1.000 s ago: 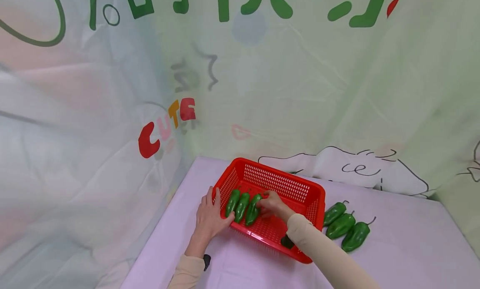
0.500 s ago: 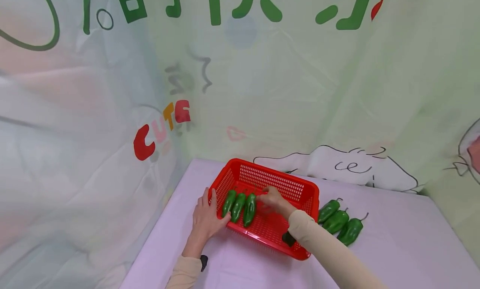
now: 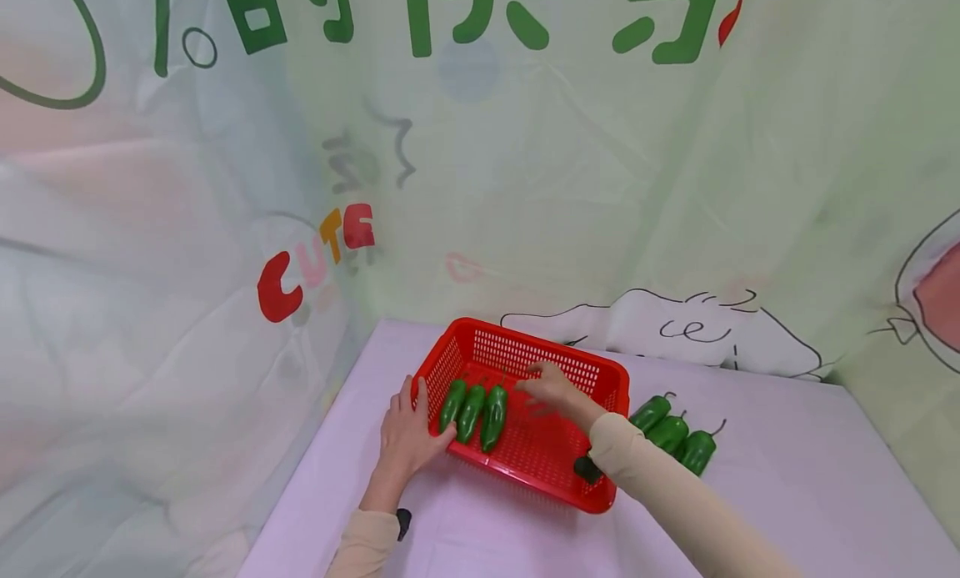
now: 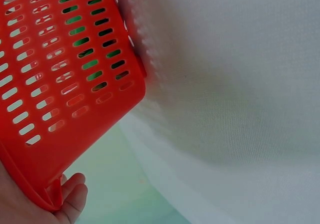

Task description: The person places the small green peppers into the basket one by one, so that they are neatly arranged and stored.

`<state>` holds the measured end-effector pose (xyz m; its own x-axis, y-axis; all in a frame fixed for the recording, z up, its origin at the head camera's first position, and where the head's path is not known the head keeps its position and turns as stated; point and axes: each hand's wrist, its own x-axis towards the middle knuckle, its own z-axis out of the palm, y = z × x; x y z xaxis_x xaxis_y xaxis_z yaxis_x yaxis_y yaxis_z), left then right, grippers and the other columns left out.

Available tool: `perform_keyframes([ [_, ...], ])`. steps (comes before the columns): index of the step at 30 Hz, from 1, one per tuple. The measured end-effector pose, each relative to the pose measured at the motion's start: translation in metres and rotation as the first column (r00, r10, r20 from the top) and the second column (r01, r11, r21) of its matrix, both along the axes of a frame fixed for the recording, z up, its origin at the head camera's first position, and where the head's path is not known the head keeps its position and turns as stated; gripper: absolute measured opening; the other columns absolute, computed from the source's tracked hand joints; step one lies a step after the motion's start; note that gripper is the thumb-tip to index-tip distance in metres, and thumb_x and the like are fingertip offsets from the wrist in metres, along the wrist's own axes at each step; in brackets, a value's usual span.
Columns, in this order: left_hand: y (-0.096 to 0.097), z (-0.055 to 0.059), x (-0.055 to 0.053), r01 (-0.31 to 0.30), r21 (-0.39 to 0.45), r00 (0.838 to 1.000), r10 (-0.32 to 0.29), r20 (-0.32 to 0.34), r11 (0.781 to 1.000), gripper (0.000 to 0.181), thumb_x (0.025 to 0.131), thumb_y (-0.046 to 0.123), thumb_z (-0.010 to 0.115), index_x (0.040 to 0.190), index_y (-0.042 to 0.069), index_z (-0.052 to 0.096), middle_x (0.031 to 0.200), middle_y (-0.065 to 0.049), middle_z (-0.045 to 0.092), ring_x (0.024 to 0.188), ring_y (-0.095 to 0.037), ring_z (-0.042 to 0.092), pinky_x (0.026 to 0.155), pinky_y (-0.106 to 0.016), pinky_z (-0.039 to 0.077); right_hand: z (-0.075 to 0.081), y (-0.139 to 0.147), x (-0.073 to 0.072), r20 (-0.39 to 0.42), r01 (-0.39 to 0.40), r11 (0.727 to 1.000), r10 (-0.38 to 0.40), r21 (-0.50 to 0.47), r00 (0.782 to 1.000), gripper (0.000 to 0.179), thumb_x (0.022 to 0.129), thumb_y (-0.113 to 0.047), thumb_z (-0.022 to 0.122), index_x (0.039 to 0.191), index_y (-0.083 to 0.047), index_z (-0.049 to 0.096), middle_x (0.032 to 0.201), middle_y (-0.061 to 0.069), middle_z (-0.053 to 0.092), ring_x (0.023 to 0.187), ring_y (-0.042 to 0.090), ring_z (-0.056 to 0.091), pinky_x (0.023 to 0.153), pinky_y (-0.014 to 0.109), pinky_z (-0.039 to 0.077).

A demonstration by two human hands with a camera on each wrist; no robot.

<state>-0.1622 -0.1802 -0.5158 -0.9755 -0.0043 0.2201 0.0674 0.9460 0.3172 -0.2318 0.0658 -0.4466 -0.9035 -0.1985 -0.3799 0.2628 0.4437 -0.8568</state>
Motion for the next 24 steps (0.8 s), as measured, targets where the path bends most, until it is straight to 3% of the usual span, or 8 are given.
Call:
perform_keyframes([
  [8, 0.002, -0.001, 0.0, 0.003, -0.004, 1.0, -0.003, -0.003, 1.0, 0.094, 0.079, 0.053, 0.059, 0.151, -0.002, 0.034, 0.153, -0.023, 0.029, 0.121, -0.034, 0.042, 0.092, -0.046, 0.047, 0.015, 0.018, 0.004, -0.018, -0.02, 1.0, 0.02, -0.011, 1.0, 0.059, 0.097, -0.014, 0.058, 0.145, 0.01, 0.032, 0.133, 0.031, 0.049, 0.109, 0.046, 0.062, 0.085, 0.052, 0.054],
  [16, 0.001, -0.001, 0.002, 0.006, -0.003, 1.0, -0.006, -0.004, 1.0, 0.094, 0.079, 0.054, 0.06, 0.151, -0.002, 0.034, 0.153, -0.024, 0.029, 0.12, -0.035, 0.042, 0.092, -0.046, 0.048, 0.029, 0.045, 0.005, -0.029, 0.022, 1.0, -0.021, 0.012, 0.999, 0.059, 0.098, -0.015, 0.058, 0.145, 0.009, 0.031, 0.134, 0.031, 0.048, 0.111, 0.046, 0.06, 0.08, 0.047, 0.057],
  [24, 0.002, -0.002, 0.002, 0.005, -0.001, 1.0, -0.005, -0.004, 1.0, 0.093, 0.08, 0.053, 0.06, 0.151, -0.001, 0.034, 0.154, -0.023, 0.028, 0.121, -0.035, 0.042, 0.093, -0.046, 0.047, 0.04, 0.09, 0.007, -0.036, 0.03, 0.999, -0.029, 0.032, 0.999, 0.061, 0.1, -0.016, 0.053, 0.147, 0.011, 0.026, 0.135, 0.036, 0.045, 0.116, 0.046, 0.057, 0.088, 0.051, 0.053],
])
